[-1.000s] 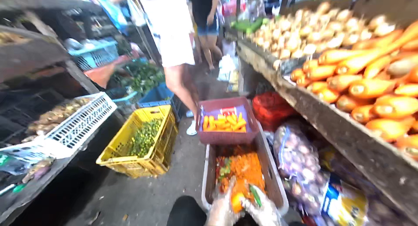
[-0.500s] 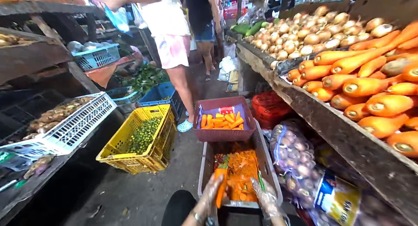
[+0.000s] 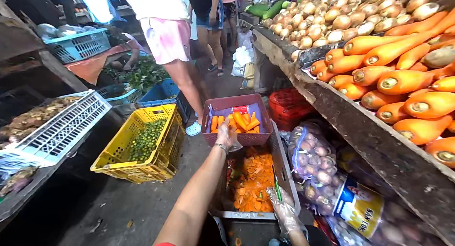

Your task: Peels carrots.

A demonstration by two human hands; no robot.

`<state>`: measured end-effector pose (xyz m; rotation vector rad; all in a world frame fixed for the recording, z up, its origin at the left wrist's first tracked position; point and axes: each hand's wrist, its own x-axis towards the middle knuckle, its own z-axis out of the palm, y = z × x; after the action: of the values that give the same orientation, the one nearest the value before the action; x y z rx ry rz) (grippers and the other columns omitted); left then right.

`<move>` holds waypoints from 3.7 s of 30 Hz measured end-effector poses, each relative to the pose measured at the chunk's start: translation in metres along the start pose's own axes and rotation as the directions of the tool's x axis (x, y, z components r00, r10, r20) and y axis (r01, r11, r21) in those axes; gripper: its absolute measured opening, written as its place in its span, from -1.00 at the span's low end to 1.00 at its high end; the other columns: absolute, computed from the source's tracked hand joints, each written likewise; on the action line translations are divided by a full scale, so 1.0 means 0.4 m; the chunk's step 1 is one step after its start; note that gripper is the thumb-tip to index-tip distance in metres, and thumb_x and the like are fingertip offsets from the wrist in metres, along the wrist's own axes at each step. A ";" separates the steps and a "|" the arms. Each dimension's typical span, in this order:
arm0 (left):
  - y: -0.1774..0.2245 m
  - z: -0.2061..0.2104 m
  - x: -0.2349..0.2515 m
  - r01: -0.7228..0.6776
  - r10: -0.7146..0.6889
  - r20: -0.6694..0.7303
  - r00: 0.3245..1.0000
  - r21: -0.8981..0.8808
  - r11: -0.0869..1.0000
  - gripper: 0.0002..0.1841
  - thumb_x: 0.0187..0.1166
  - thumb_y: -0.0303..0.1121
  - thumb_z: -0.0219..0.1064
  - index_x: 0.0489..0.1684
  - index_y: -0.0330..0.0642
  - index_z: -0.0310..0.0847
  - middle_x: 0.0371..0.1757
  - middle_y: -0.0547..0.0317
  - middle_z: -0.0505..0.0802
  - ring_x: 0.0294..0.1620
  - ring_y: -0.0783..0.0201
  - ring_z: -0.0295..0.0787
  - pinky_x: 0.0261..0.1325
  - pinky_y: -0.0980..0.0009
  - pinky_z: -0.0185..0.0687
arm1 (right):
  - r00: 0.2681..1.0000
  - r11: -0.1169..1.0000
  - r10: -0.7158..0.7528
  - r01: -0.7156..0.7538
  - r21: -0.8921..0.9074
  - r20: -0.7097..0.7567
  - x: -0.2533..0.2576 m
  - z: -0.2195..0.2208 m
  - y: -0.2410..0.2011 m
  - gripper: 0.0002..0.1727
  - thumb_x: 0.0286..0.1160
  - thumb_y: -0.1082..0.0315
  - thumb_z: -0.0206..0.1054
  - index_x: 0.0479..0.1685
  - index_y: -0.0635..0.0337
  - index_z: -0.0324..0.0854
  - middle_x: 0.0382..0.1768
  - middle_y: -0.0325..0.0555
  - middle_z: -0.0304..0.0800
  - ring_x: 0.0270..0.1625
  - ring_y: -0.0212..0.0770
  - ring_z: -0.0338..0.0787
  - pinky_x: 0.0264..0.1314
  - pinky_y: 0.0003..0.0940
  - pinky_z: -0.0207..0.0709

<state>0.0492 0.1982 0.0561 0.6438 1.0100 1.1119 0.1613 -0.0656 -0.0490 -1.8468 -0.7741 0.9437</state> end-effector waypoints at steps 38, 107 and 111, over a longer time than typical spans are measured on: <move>-0.097 -0.210 -0.123 0.029 -0.071 0.106 0.992 0.355 0.935 -0.57 0.72 -0.34 0.20 0.54 -0.20 0.49 0.23 0.00 0.77 -0.08 0.32 0.80 -0.01 0.39 0.75 | 0.970 0.829 -0.027 0.156 -0.537 0.240 0.756 0.323 -0.481 -0.31 0.63 -0.04 0.38 0.54 0.33 0.49 0.37 0.38 0.65 0.44 0.30 0.64 0.50 0.32 0.44; -0.357 -0.414 -0.540 0.455 -0.446 -0.222 0.867 -0.013 0.890 -0.60 0.84 0.00 0.00 0.16 -0.16 0.48 -0.32 0.08 0.64 -0.52 0.27 0.58 -0.46 0.37 0.61 | 0.826 0.828 0.207 0.138 -0.544 0.525 -0.195 0.137 0.036 -0.32 0.91 -0.13 -0.26 0.55 0.17 0.51 0.33 0.21 0.75 0.44 0.13 0.72 0.55 0.20 0.45; -0.209 -0.397 -0.492 0.130 -0.237 0.163 0.958 0.489 0.862 -0.55 0.71 -0.21 0.24 0.39 -0.38 0.44 -0.03 -0.07 0.79 -0.20 0.24 0.80 -0.13 0.33 0.79 | 0.888 0.836 -0.009 0.259 -0.484 0.459 -0.168 0.070 -0.087 -0.38 0.89 -0.11 -0.15 0.41 0.17 0.60 0.06 0.19 0.84 0.19 0.13 0.83 0.34 0.18 0.58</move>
<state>-0.0791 -0.0238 -0.0170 1.0174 1.1348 0.6025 0.0987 -0.0939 -0.0067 -2.0228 -1.5691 1.1504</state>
